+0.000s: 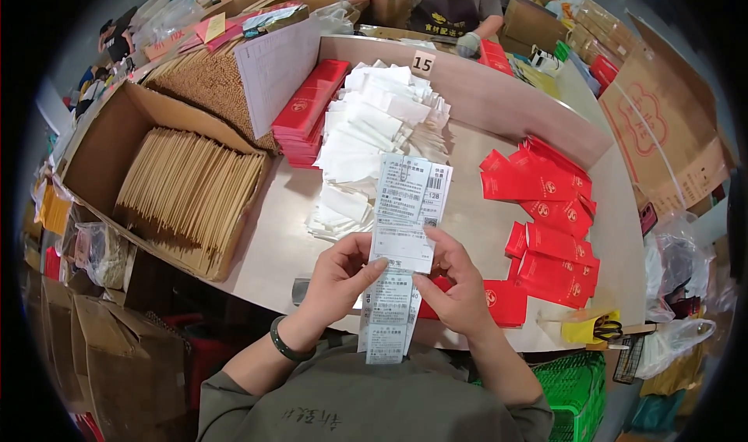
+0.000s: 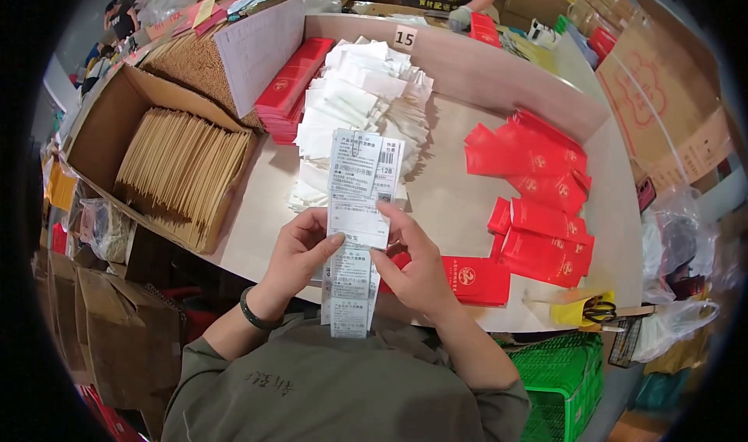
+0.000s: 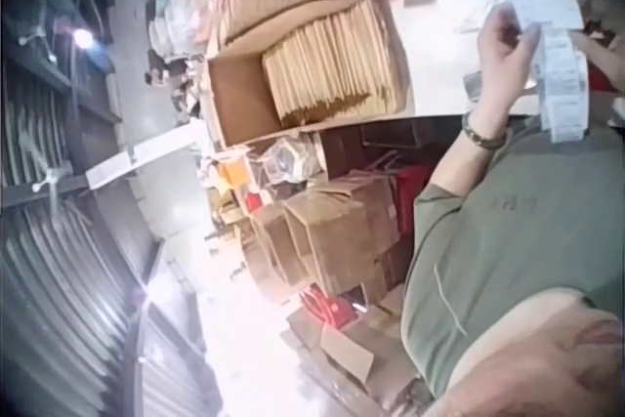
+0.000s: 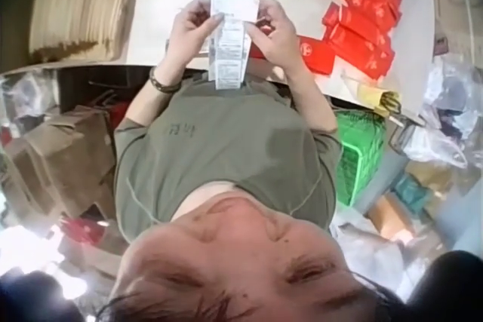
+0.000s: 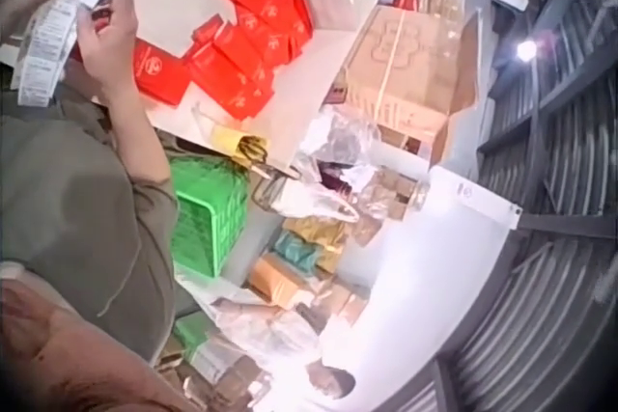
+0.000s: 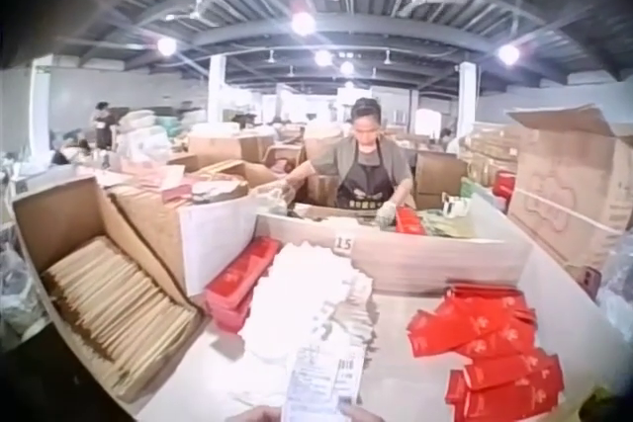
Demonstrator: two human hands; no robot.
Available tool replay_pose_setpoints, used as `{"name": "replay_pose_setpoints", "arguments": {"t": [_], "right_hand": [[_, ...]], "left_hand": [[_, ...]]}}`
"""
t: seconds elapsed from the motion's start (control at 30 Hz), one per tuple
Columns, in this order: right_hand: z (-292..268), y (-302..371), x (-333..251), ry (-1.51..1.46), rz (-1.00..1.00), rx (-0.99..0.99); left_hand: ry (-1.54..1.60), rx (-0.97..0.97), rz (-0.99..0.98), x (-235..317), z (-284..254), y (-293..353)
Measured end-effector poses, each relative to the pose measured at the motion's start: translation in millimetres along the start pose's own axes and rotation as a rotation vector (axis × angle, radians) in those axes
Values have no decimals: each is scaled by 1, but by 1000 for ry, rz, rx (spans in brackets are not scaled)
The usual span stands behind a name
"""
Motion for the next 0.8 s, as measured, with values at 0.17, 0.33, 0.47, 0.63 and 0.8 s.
{"name": "replay_pose_setpoints", "arguments": {"t": [0.17,0.33,0.47,0.63,0.8], "right_hand": [[1,-2,-2,-27,42,34],[-2,-4,-10,-96,-9,92],[-7,-5,-15,-22,-46,106],[-17,-12,-27,255,-123,158],[-31,-22,-44,384,-234,267]], "left_hand": [[9,-28,-13,-1,1,1],[-3,-66,-33,6,9,0],[-42,-117,-42,6,7,0],[-135,-218,-107,1,11,1],[-78,-257,-125,6,17,-1]]}}
Point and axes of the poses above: each hand's wrist, its own y-axis away from the middle knuckle, its own z-axis out of the palm, x = y × z, the point moved 9 cm from there along -y, towards the middle knuckle, and after that the axes turned 6 degrees about -y, right-handed, at the moved point
